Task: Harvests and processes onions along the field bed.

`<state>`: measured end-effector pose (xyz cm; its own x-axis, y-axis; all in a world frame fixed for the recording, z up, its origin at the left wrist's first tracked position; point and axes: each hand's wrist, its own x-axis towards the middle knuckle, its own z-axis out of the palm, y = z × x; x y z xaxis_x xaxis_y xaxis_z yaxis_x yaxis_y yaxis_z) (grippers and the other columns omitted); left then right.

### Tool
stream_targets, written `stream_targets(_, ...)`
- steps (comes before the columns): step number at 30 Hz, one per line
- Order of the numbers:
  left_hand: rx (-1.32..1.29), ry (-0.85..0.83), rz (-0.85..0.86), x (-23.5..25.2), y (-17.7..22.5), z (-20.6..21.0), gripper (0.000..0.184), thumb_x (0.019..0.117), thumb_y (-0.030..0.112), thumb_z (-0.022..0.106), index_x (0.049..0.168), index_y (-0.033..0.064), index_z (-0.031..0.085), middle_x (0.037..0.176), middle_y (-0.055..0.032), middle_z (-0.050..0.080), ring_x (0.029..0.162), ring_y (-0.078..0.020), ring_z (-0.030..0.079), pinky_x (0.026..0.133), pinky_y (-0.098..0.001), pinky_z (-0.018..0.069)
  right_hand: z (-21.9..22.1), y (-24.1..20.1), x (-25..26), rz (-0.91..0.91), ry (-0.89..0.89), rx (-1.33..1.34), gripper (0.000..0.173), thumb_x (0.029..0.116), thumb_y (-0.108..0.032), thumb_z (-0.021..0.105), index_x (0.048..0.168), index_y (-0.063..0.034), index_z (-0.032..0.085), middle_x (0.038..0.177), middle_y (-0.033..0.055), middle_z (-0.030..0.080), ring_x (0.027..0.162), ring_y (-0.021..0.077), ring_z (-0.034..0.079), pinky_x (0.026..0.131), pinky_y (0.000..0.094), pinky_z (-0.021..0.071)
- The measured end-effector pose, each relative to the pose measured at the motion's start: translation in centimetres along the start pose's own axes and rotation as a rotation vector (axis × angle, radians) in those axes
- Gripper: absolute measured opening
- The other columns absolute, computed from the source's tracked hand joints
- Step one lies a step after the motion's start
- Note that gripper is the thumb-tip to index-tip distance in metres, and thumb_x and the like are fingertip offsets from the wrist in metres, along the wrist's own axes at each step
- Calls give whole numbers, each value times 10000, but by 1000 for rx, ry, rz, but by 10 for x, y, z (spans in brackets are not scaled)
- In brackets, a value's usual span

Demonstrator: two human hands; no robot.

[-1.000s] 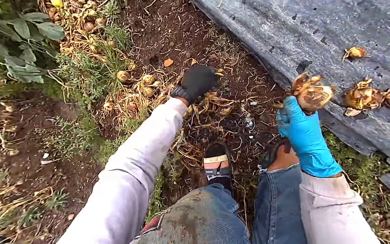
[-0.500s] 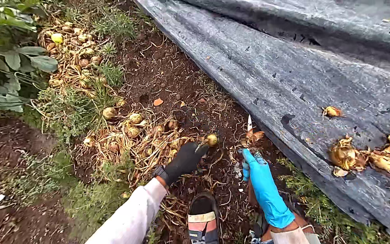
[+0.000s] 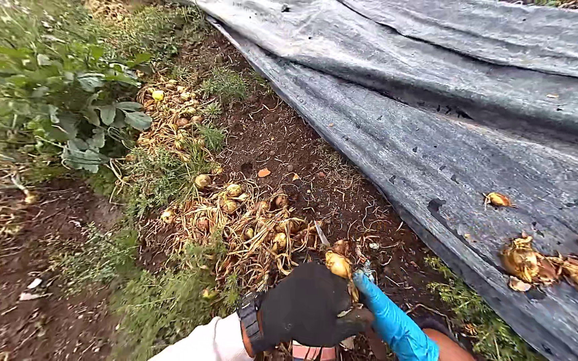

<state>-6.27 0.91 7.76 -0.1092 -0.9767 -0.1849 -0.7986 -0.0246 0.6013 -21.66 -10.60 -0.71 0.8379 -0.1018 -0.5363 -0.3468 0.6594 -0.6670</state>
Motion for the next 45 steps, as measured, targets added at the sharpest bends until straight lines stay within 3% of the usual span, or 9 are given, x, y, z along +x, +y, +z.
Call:
stream_targets(5, -32, 298, 188, -12, 9, -4, 517, 1064, 384, 442, 659, 89, 568, 792, -110, 666, 677, -256, 644, 551, -447, 512, 7, 21, -8, -217, -165, 208, 841, 767, -907, 496, 1245, -225, 613, 1093, -63, 745, 969, 55, 707, 796, 279, 604)
stream_targets(12, -76, 25, -9, -9, -38, 17, 559, 1061, 417, 440, 650, 61, 566, 724, -137, 640, 685, -314, 656, 582, -527, 508, 17, 16, 8, -206, 236, 51, 457, 785, -600, 793, 929, -199, 628, 621, -104, 579, 462, 0, 490, 438, 202, 451)
stream_targets(15, -47, 177, -323, 9, -93, -8, 530, 1059, 383, 421, 777, 7, 664, 755, -146, 668, 739, -302, 691, 678, -532, 558, 9, 4, 5, -357, 261, -291, 550, 847, -332, 815, 1207, 39, 628, 1053, -19, 724, 975, -40, 661, 928, 176, 547)
stream_targets(19, 189, 180, -811, 25, -157, -43, 564, 1084, 464, 421, 823, 20, 651, 799, -203, 658, 780, -399, 683, 659, -605, 535, -63, -15, 16, -584, 603, 22, 503, 991, -616, 508, 846, -139, 573, 587, -75, 517, 465, 37, 499, 442, 227, 468)
stream_targets(22, 276, -152, -1071, 37, -176, -23, 522, 982, 554, 607, 963, 40, 698, 927, -213, 706, 904, -430, 704, 683, -640, 545, -98, -55, 8, -615, 740, 239, 736, 991, -726, 45, 798, -175, 494, 488, -68, 449, 385, 88, 478, 393, 258, 459)
stream_targets(26, 123, -154, -1048, 25, -189, -22, 550, 967, 621, 585, 1027, 92, 723, 968, -185, 722, 943, -408, 707, 763, -667, 553, -80, -33, 11, -289, 719, -13, 352, 1100, -258, 367, 1075, -24, 629, 671, 0, 586, 554, 146, 604, 566, 329, 583)
stream_targets(31, -340, 181, -650, 4, -114, -60, 377, 988, 411, 672, 1238, 129, 685, 1144, -59, 706, 1002, -185, 701, 900, -447, 599, -16, -18, 34, -63, 455, -18, 461, 1044, -420, 526, 1274, -26, 591, 704, 27, 570, 545, 165, 581, 547, 346, 574)
stream_targets(37, -1205, 255, -460, -25, -31, -22, 144, 880, 247, 746, 1016, 199, 738, 919, 89, 756, 826, -21, 703, 754, -244, 595, 11, -15, 0, -348, 264, -76, 729, 834, -837, 538, 1000, -131, 607, 606, -81, 549, 466, 69, 524, 463, 263, 512)
stream_targets(45, -961, -96, -709, -28, -49, -21, 496, 968, 647, 532, 936, 164, 636, 815, 74, 647, 743, -44, 640, 665, -280, 558, 6, 13, 19, -321, 271, -137, 553, 859, -768, 581, 725, -233, 626, 558, -126, 526, 445, 0, 454, 426, 207, 411)
